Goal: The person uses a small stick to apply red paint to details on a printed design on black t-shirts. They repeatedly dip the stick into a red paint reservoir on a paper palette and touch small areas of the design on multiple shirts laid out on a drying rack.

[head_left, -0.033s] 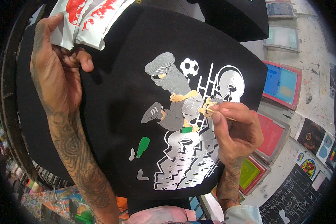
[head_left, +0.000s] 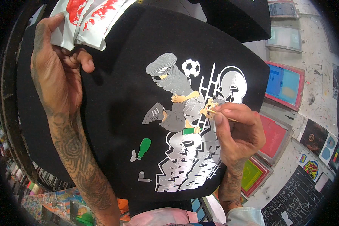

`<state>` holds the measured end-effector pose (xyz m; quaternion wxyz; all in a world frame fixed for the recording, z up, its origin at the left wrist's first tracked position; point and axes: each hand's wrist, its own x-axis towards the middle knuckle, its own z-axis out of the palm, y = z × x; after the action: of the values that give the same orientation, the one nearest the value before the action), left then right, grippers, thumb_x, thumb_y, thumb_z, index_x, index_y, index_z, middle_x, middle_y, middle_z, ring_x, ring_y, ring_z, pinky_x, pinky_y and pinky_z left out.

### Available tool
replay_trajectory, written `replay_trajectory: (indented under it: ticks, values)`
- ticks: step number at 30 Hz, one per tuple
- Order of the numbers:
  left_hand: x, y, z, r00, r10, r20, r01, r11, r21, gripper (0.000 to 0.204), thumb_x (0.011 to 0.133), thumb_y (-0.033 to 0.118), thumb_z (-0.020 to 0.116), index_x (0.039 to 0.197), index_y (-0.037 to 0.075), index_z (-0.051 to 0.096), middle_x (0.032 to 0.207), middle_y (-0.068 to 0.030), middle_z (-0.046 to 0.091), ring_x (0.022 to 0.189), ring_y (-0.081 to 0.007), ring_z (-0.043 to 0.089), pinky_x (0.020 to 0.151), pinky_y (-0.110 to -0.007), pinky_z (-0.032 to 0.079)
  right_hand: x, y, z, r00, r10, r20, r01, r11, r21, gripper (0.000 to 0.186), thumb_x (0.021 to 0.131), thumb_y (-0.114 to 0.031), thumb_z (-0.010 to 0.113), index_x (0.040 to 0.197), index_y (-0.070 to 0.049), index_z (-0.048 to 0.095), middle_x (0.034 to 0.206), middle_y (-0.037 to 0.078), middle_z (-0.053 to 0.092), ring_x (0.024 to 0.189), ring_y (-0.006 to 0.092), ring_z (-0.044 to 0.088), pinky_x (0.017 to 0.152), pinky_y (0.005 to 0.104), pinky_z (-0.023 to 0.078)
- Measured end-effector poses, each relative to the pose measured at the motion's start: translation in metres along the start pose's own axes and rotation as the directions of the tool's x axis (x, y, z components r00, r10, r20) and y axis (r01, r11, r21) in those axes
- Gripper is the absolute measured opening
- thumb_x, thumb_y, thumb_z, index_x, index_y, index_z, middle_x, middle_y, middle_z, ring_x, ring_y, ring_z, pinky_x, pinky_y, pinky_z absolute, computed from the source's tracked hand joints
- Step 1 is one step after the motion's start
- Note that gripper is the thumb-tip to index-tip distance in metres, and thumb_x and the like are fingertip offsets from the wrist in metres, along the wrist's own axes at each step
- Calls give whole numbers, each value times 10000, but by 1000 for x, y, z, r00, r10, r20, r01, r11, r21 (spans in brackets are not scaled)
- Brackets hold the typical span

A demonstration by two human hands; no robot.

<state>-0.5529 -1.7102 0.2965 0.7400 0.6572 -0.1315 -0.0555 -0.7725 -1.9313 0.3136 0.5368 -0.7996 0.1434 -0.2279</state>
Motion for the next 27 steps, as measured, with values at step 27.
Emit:
replay_trajectory:
  ticks: [27]
  values:
    - [11, 21, 26, 980, -128, -149, 93, 972, -218, 464, 963, 283, 587, 1229, -37, 383, 909, -188, 650, 733, -215, 728, 384, -284, 590, 28, -53, -3, 995, 86, -53, -73, 976, 205, 190, 823, 109, 694, 978, 24, 623, 945, 191, 683, 893, 215, 676, 811, 311, 533]
